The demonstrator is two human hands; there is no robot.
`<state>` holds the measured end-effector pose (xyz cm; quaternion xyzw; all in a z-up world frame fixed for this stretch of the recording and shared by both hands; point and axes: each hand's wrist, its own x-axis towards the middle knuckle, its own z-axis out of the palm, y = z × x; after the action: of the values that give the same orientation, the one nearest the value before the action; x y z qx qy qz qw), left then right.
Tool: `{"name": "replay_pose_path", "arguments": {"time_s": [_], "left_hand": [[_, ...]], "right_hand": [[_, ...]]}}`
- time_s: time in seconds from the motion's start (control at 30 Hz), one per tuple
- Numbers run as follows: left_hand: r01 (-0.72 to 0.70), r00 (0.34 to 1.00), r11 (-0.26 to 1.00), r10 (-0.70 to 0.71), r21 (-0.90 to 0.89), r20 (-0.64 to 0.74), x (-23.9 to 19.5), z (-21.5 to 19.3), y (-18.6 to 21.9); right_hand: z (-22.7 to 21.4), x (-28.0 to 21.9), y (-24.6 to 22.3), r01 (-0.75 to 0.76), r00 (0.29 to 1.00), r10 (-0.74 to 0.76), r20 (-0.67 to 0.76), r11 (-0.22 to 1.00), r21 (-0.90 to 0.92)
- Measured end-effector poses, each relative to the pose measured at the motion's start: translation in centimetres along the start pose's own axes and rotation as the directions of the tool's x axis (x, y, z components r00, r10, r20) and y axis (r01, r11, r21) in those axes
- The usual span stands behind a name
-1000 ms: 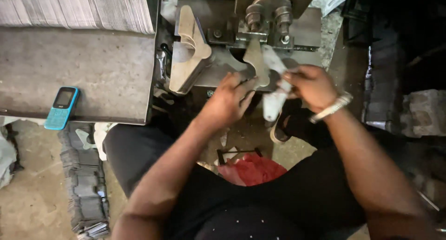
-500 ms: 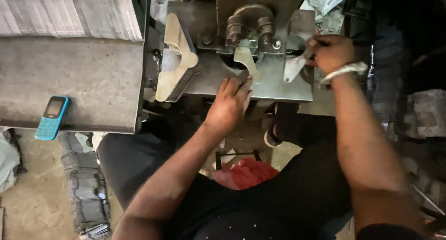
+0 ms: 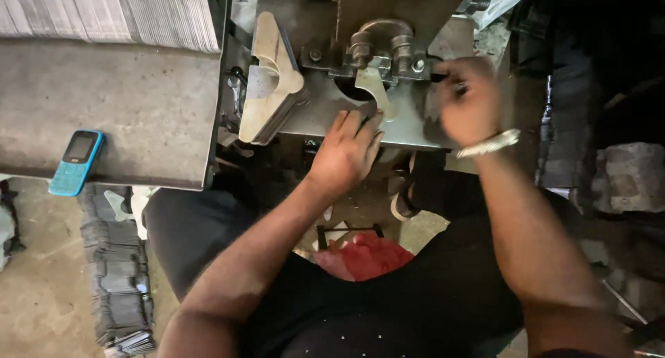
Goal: Manually feed and operate a stamping machine to process small metal plates.
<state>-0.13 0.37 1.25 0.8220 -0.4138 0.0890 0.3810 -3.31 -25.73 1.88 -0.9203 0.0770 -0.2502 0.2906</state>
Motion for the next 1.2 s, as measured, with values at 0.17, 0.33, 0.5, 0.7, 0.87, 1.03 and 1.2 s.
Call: {"name": "replay_pose_path", "arguments": {"time_s": [0.17, 0.33, 0.5, 0.7, 0.87, 1.03, 1.2], "left_hand": [[-0.043, 0.999, 0.997, 0.044, 0.057, -0.013, -1.0, -0.1, 0.0], [0.514, 0.825, 0.854, -0.47, -0.074, 0.312, 0.9, -8.5, 5.5], [0.224, 0.969, 0.973, -0.216, 0.057, -0.116, 0.2, -11.8, 0.9], [0.284, 0.959, 0.905, -0.265, 0.316, -0.103, -0.6, -12.0, -4.9], [0.265, 0.964, 0.943, -0.263, 0.202, -0.035, -1.1, -11.6, -5.8], [0.185, 0.982, 0.952, -0.172, 0.243, -0.075, -1.8, -11.0, -6.3], [0.218, 0.973, 0.954, -0.197, 0.204, -0.119, -0.7, -13.0, -3.6]], "right_hand": [[-0.1, -2.2, -8.6, 0.334, 0.905, -0.329, 0.269, 0.942, 0.028], [-1.7, -3.3, -10.5, 0.531, 0.794, -0.506, 0.336, 0.847, 0.021], [0.7, -3.4, -9.5, -0.178, 0.867, 0.02, 0.497, 0.946, 0.271], [7.5, -1.6, -3.2, -0.776, 0.629, 0.414, 0.658, 0.386, 0.499], [9.3, -0.9, -3.3, -0.778, 0.628, 0.429, 0.65, 0.312, 0.546], [8.9, -0.9, -3.4, -0.775, 0.632, 0.447, 0.633, 0.374, 0.51], [7.6, -0.6, -4.3, -0.808, 0.589, 0.415, 0.694, 0.329, 0.489]]}}
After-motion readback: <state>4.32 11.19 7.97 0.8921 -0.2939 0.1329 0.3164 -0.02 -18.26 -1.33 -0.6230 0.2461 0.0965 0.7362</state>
